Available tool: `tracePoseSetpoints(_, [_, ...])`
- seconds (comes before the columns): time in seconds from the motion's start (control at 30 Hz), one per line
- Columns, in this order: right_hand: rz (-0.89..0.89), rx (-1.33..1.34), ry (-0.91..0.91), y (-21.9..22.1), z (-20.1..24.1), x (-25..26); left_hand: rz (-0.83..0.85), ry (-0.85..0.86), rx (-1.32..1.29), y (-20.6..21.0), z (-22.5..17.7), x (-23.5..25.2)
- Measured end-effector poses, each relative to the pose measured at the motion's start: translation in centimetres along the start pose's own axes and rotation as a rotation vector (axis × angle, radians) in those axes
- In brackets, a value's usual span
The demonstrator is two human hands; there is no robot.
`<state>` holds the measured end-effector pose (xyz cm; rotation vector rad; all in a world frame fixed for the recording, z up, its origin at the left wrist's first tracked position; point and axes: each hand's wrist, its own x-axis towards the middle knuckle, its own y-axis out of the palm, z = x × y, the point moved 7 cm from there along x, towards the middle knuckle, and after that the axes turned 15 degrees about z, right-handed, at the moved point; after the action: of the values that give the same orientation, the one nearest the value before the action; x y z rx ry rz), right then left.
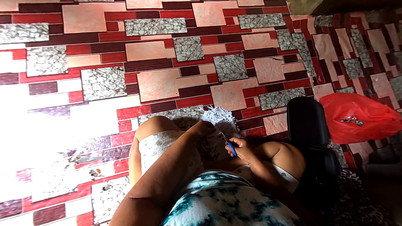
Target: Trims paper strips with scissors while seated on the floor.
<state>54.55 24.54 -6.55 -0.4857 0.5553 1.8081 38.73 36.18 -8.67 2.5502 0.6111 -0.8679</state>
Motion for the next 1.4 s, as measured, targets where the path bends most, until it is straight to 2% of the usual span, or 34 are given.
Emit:
tracePoseSetpoints(0.23, [0.035, 0.056, 0.070, 0.2, -0.3, 0.0, -0.037, 0.010, 0.045, -0.3, -0.2, -0.1])
tracePoseSetpoints(0.57, [0.042, 0.068, 0.071, 0.3, -0.4, 0.2, -0.023, 0.035, 0.039, -0.1, 0.2, 0.5])
tracePoseSetpoints(0.83, [0.014, 0.018, 0.015, 0.0, -0.2, 0.1, -0.023, 0.000, 0.001, 0.0, 0.2, 0.4])
tracePoseSetpoints(1.03, [-0.044, 0.047, -0.025, -0.6, -0.1, 0.0, -0.019, -0.099, -0.035, -0.4, 0.6, 0.0])
tracePoseSetpoints(1.23, [-0.050, 0.076, 0.040, -0.4, -0.2, -0.3, -0.019, -0.086, -0.004, -0.2, 1.0, 0.0])
tracePoseSetpoints(1.4, [0.042, 0.064, 0.105, 0.1, -0.8, -0.1, -0.027, -0.049, -0.015, 0.0, 0.9, -0.4])
